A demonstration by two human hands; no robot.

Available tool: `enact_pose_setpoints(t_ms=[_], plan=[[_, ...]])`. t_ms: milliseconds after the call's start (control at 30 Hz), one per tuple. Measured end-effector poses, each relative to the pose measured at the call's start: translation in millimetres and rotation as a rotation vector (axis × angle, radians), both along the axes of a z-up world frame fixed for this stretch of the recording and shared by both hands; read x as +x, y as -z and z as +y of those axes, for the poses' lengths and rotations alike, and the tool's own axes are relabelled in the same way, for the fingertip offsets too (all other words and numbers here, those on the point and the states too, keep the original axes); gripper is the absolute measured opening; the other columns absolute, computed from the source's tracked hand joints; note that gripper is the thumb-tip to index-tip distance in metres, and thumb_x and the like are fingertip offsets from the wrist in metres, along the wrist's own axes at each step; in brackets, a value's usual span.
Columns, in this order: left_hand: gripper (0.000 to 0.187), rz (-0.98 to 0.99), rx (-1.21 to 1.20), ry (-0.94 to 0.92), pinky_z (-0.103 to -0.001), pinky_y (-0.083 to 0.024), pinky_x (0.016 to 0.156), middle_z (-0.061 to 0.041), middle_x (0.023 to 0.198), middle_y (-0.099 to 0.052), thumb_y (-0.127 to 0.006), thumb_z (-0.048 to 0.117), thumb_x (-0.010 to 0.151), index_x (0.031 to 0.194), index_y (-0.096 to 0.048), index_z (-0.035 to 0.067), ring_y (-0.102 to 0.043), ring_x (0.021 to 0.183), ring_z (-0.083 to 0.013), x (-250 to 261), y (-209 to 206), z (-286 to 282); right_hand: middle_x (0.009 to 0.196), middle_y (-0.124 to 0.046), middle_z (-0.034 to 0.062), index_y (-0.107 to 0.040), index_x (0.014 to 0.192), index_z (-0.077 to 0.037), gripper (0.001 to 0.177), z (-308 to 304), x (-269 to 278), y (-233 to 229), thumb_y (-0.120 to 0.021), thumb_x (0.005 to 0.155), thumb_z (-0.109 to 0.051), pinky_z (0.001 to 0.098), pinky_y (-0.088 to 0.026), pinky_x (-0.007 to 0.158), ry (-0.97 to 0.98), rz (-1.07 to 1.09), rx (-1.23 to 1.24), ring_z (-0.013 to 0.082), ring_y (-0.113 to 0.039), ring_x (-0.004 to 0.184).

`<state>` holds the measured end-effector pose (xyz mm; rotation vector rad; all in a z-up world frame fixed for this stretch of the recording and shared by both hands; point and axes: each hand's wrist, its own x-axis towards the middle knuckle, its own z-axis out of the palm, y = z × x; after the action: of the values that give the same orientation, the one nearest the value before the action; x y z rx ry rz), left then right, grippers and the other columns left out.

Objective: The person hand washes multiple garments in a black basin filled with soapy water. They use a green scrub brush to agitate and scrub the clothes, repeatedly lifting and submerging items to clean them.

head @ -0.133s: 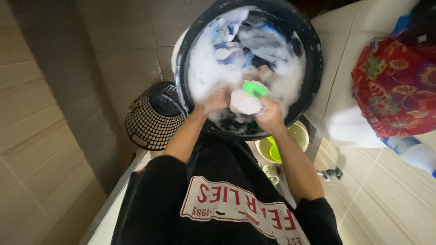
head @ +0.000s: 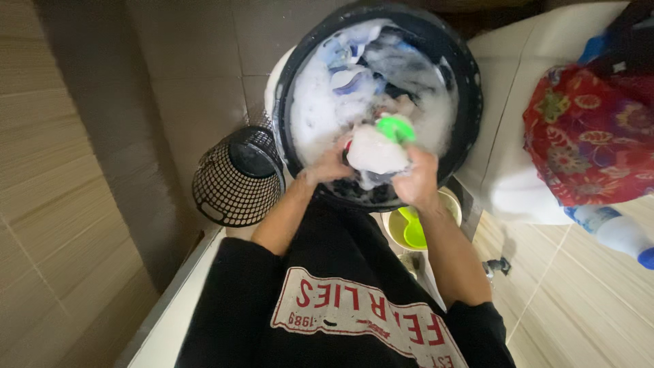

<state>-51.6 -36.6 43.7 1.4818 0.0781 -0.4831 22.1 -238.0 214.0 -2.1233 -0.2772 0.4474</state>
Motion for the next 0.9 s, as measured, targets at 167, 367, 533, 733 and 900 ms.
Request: enact_pose_setpoints(t_ms=[167, 367, 533, 733, 900], plan=[[0.057, -0.265, 0.479, 0.039, -0.043, -0.048, 0.101, -0.018, 0.118, -0.065, -0.086, 0.017, 0.075, 0.126, -0.064, 0.005, -0.062, 0.112, -0.0304, 7, -4, -12, 0.121, -0.073, 0.0122, -0.067, 0.13, 0.007, 0.035, 26, 8, -100, -0.062, 0.098, -0.007, 0.0336, -0.058, 0.093, 0.257, 0.235, 0.339, 0.0196, -0.07, 0.106], [0.04, 0.104, 0.203, -0.494, -0.038, -0.05, 0.099, -0.011, 0.115, -0.069, -0.077, 0.014, 0.086, 0.122, -0.064, 0.002, -0.066, 0.106, -0.021, 22, 24, -8, 0.12, -0.074, 0.0096, -0.058, 0.135, 0.003, 0.039, 25, 24, -105, -0.061, 0.101, -0.016, 0.037, -0.062, 0.095, 0.65, 0.371, 0.799, 0.0211, -0.074, 0.107], [0.029, 0.035, -0.582, -0.884, -0.041, -0.055, 0.086, -0.012, 0.105, -0.068, -0.077, 0.015, 0.093, 0.112, -0.063, -0.001, -0.066, 0.095, -0.0239, 45, 45, 34, 0.103, -0.073, 0.0161, -0.068, 0.12, 0.001, 0.038, 9, 41, -33, -0.076, 0.09, -0.021, 0.0403, -0.056, 0.085, 0.061, -0.21, -0.298, 0.0303, -0.07, 0.097], [0.076, -0.445, 0.733, -0.291, -0.043, -0.053, 0.095, -0.025, 0.13, -0.055, -0.085, 0.042, 0.073, 0.138, -0.054, 0.017, -0.065, 0.11, -0.0397, 55, -35, 49, 0.101, -0.072, 0.0155, -0.056, 0.131, -0.002, 0.079, 2, 39, 37, -0.091, 0.07, -0.039, 0.0421, -0.057, 0.082, 0.186, 0.14, -0.42, 0.032, -0.072, 0.09], [0.124, -0.031, 0.989, 0.356, -0.061, -0.039, 0.106, -0.035, 0.164, -0.016, -0.088, 0.06, 0.059, 0.16, -0.027, 0.022, -0.048, 0.131, -0.056, 97, -93, 33, 0.139, -0.053, 0.0281, -0.027, 0.148, 0.006, 0.122, 8, 35, 85, -0.1, 0.065, -0.045, 0.0475, -0.046, 0.107, 0.104, -0.023, -0.405, 0.0419, -0.056, 0.126]])
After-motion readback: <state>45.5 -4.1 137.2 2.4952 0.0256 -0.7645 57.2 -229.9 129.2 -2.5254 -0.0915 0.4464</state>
